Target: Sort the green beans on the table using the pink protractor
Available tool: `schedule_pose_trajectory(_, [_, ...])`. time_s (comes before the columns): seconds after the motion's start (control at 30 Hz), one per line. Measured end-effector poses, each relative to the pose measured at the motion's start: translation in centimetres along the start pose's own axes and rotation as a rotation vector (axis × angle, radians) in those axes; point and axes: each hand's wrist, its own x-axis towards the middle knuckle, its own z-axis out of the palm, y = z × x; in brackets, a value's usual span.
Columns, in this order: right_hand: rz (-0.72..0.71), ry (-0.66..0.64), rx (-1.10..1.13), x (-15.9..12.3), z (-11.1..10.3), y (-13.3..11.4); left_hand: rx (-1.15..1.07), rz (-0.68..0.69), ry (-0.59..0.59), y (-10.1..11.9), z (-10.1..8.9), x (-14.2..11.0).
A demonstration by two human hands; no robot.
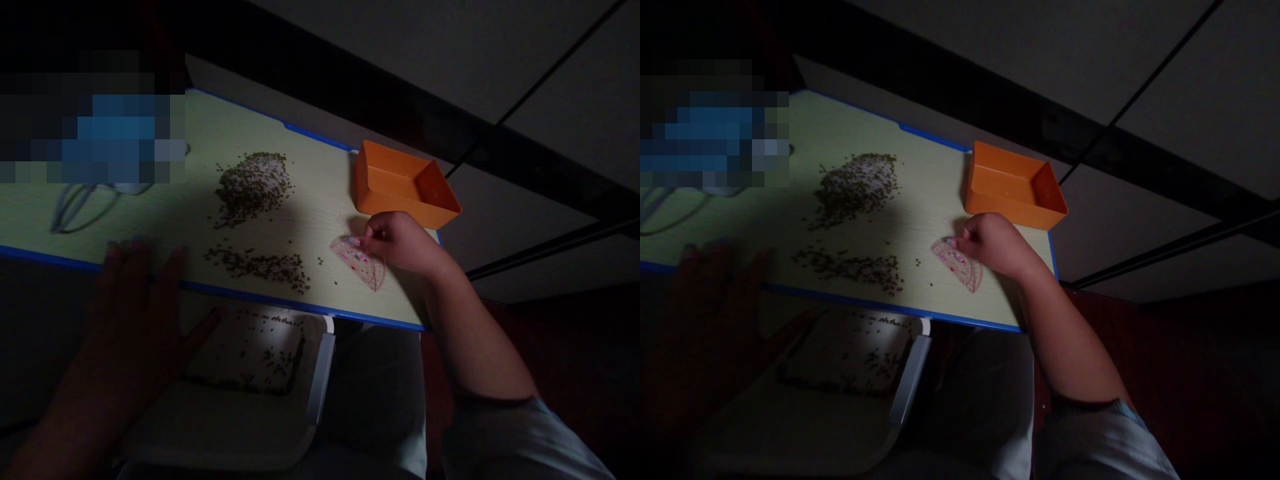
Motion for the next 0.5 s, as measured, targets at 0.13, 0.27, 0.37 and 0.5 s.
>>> schedule_pose_trajectory(0.13, [0.061, 0.07, -0.049, 0.0, -0.5, 0.9, 0.005, 0.018, 0.007, 0.0, 0.0, -0.1])
schedule_pose_trajectory(0.27, [0.105, 0.131, -0.111, 0.0, -0.9, 1.5, 0.016, 0.019, 0.008, 0.0, 0.0, -0.1])
schedule_pose_trajectory(0.37, [0.096, 0.152, -0.116, 0.1, -0.8, 1.5, 0.019, 0.025, 0.014, 0.0, 0.1, -0.1])
schedule_pose_trajectory(0.5, [0.11, 0.163, -0.126, 0.6, -0.1, 0.9, 0.027, 0.009, 0.002, 0.0, 0.2, -0.1])
